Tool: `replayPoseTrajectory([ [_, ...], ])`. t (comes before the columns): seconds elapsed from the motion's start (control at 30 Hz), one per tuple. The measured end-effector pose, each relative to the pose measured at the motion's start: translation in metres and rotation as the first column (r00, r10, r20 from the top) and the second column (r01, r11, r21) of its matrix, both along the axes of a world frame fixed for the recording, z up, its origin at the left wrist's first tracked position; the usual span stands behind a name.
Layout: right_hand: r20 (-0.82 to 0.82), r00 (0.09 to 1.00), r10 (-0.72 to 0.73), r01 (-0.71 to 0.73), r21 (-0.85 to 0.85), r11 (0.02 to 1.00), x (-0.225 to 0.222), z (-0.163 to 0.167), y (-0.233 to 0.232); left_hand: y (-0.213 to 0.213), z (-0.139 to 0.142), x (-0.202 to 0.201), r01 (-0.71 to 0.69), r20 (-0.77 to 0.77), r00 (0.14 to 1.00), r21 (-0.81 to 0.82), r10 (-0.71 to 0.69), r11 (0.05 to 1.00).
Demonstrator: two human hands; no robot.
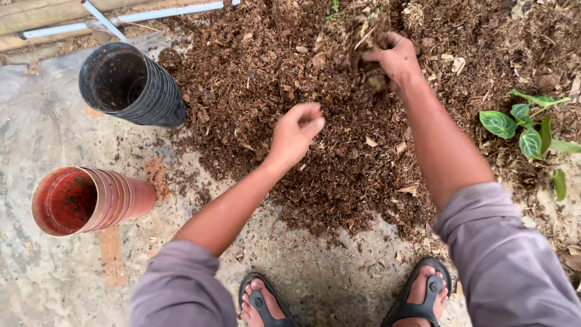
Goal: The person trims the roots of a small plant with pruning shears, then fills a red plastic pot with potting mix by hand and places the plant into the pot, pressing soil around it. They then scoop more mulch from a pile on the ground.
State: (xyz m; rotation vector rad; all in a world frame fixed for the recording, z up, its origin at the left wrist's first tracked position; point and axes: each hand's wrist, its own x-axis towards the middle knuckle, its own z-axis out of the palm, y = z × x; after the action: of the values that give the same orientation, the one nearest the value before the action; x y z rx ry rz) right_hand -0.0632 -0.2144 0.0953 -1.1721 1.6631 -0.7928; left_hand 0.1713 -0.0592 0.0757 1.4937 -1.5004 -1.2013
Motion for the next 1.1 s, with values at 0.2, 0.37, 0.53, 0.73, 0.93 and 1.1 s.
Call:
replayPoseTrajectory([
  [0.2, -0.321, 0.929, 0.185, -0.166, 0.086, 0.982, -0.031, 0.039, -0.006, -0.085, -0.007, -0.047, -0.222, -0.223, 0.947, 0.068, 0.232, 0.973],
  [0.37, 0.158, 0.986, -0.044, 0.038, 0.037, 0.999, -0.03, 0.029, -0.02, -0.13, -0.028, -0.085, -0.306, -0.472, 0.799, 0.213, 0.371, 0.928],
  [0.53, 0.299, 0.95, 0.085, -0.06, -0.093, 0.994, -0.019, -0.004, -0.014, -0.136, -0.037, -0.087, -0.244, -0.553, 0.784, 0.143, 0.282, 0.959],
  [0.73, 0.261, 0.947, 0.187, -0.187, -0.026, 0.982, -0.018, -0.003, -0.008, -0.127, -0.043, -0.076, -0.202, -0.597, 0.736, 0.256, 0.319, 0.945],
  [0.93, 0.314, 0.943, 0.11, -0.103, -0.039, 0.994, -0.005, -0.004, -0.006, -0.123, -0.034, -0.071, -0.135, -0.406, 0.906, -0.01, 0.119, 0.991],
  [1.1, 0.164, 0.981, 0.108, -0.08, -0.165, 0.983, 0.004, -0.013, -0.017, -0.115, -0.02, -0.067, -0.336, 0.025, 0.942, 0.004, 0.336, 0.942],
])
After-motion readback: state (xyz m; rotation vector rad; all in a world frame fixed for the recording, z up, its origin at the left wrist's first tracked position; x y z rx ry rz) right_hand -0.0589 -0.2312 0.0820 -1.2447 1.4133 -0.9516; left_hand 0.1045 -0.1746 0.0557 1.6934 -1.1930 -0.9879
